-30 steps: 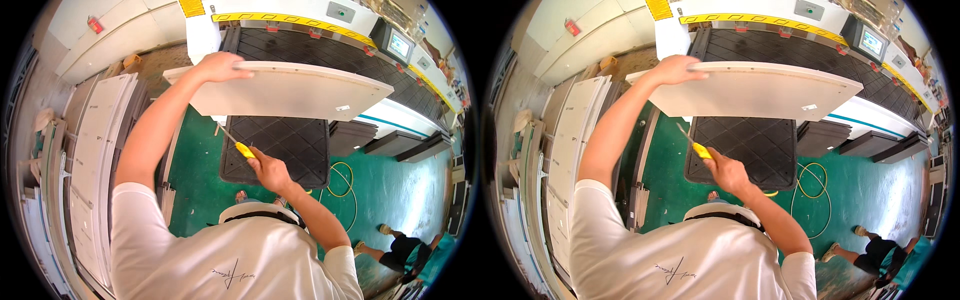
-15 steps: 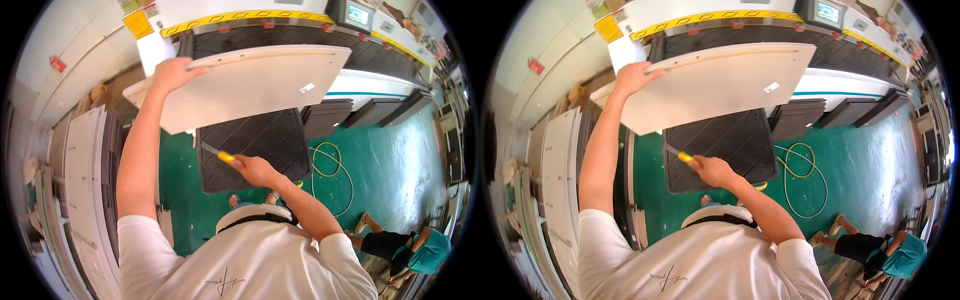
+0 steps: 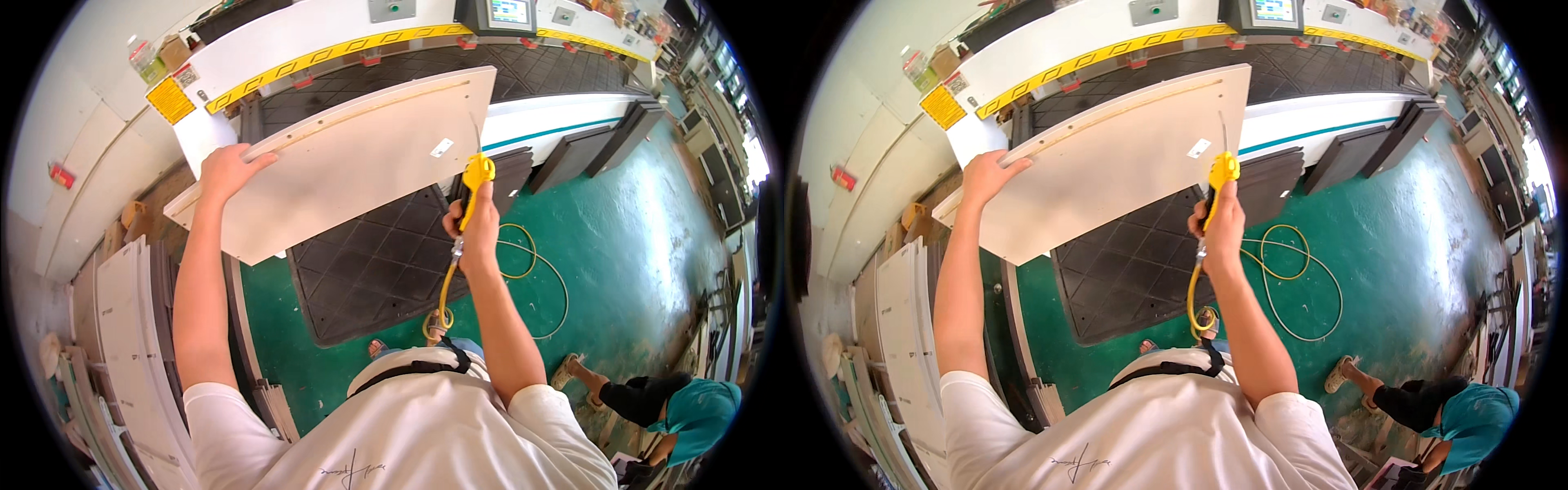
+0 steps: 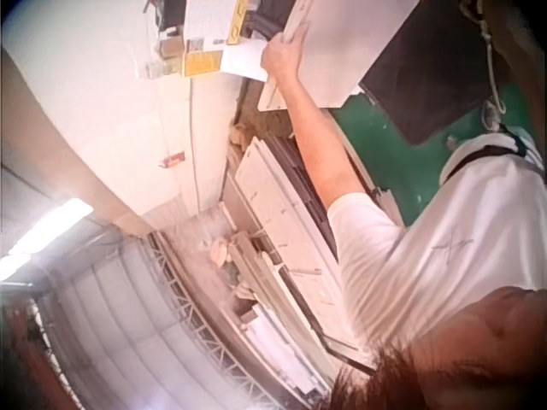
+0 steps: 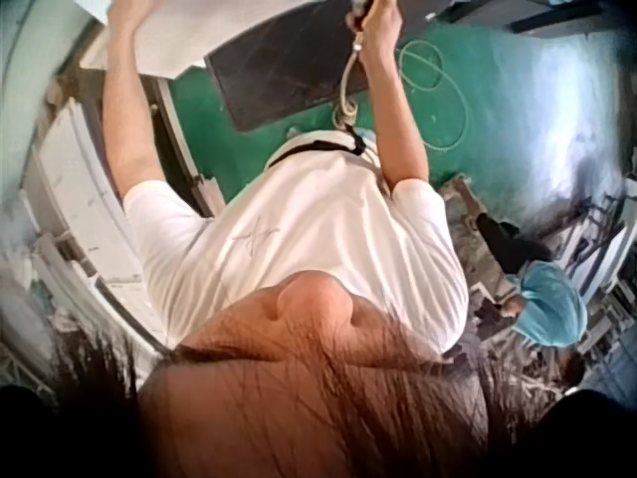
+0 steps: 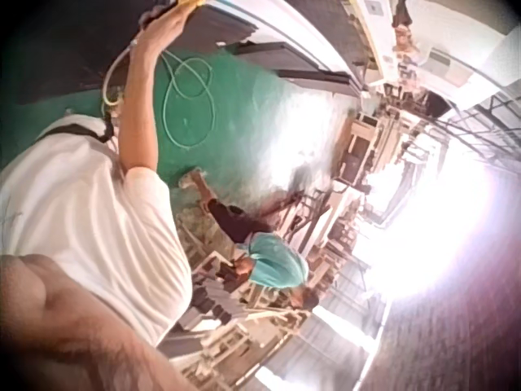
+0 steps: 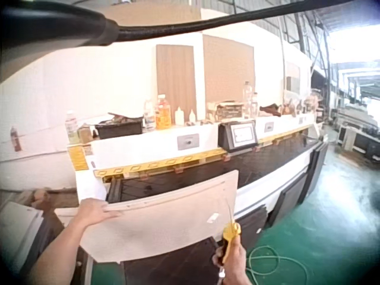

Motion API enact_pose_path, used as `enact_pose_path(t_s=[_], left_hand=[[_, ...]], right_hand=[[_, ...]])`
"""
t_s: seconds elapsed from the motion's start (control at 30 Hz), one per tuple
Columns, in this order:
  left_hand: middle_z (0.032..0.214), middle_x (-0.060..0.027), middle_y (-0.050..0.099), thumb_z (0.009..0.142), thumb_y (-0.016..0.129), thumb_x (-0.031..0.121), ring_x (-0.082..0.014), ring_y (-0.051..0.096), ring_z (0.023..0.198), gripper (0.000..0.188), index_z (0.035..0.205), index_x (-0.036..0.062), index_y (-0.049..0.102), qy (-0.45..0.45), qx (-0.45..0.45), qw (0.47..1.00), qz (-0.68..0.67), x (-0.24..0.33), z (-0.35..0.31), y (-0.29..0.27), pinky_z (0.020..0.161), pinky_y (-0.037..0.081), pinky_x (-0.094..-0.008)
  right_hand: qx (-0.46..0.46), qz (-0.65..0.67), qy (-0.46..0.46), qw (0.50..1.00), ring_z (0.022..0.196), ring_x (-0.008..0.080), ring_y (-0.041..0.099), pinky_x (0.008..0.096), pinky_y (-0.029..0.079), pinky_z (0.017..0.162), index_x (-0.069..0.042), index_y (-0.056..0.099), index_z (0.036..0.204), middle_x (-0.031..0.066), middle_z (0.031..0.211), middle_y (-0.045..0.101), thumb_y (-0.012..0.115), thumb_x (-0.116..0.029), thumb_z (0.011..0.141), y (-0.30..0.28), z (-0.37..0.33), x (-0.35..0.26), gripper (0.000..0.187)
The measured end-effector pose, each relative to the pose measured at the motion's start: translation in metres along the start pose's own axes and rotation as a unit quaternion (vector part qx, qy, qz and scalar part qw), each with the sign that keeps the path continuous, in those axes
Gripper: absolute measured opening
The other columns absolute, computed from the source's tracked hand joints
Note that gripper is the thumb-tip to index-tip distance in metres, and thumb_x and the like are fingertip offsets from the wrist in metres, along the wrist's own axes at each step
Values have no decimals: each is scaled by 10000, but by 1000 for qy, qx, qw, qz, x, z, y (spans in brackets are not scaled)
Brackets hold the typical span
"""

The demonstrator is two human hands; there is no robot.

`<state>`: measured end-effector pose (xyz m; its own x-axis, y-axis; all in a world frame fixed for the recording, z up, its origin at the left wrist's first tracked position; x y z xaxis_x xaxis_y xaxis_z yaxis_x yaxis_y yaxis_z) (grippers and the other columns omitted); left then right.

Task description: The person peels protective film off large rectangular panels in a workshop. They use a yellow tool to lift the film edges and pull the film off by hand, repeating the process for multiple panels.

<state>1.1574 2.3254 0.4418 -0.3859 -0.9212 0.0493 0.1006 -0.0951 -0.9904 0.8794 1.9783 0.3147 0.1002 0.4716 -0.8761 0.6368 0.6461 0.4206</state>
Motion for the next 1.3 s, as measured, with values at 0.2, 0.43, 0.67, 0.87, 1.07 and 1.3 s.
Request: enact_pose_path(t_s=[0.2, 0.43, 0.67, 0.87, 1.07, 1.3], left_hand=[[1006, -190, 760, 746, 657, 829, -364, 714, 978, 869, 1096, 43, 774, -3, 1, 1000, -22, 7, -2, -2, 860, 551, -437], [999, -200, 759, 743, 652, 837, -361, 717, 978, 885, 1105, 38, 773, -1, -11, 1000, -25, 5, 4, 2, 864, 552, -438], [969, -204, 754, 763, 648, 813, -379, 708, 951, 854, 1079, 30, 771, 15, 10, 1000, -26, 2, -2, 1, 834, 545, -443], [979, -207, 748, 765, 645, 811, -390, 703, 960, 847, 1078, 32, 762, 15, 22, 1000, -14, 2, -8, -4, 846, 540, -444], [1053, -210, 744, 768, 710, 738, -374, 705, 1009, 811, 1132, 13, 735, 41, -10, 999, -22, -5, -24, -4, 876, 539, -433], [1032, -204, 744, 778, 823, 394, -331, 710, 963, 550, 1152, 4, 719, 64, -119, 984, -118, -93, -74, -4, 870, 529, -415]], right_hand=[[20, -112, -8, 994, 538, 164, 572, 287, 394, 484, -47, 553, 1006, 58, 700, 595, 398, -616, 1064, -68, 37, -20, 592], [118, -92, 55, 987, 518, 193, 582, 312, 414, 451, -33, 578, 1050, 71, 652, 581, 390, -575, 1078, -145, 69, 64, 575], [99, -184, 148, 967, 480, 201, 580, 331, 420, 446, -36, 597, 933, 68, 605, 578, 386, -580, 1072, -160, 64, 134, 601], [-172, -210, 219, 937, 559, 157, 613, 280, 442, 493, -14, 601, 997, 53, 679, 623, 374, -602, 1072, -62, -24, 160, 635], [-446, -484, 273, 701, 617, 112, 553, 274, 414, 547, -74, 655, 1182, 22, 677, 643, 362, -565, 1087, -53, -76, 160, 580], [-166, -433, 318, 827, 483, 148, 535, 274, 374, 452, -51, 638, 945, 59, 665, 652, 360, -532, 1094, -256, -65, 35, 575]])
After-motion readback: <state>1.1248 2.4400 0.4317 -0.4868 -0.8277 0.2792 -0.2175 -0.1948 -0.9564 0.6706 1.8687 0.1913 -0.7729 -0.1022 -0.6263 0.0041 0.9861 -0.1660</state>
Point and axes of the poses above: each hand's wrist, its own z-axis towards the middle knuckle, its own y-axis out of the palm, x = y × z, the point moved 9 cm from there along z, towards the middle knuckle
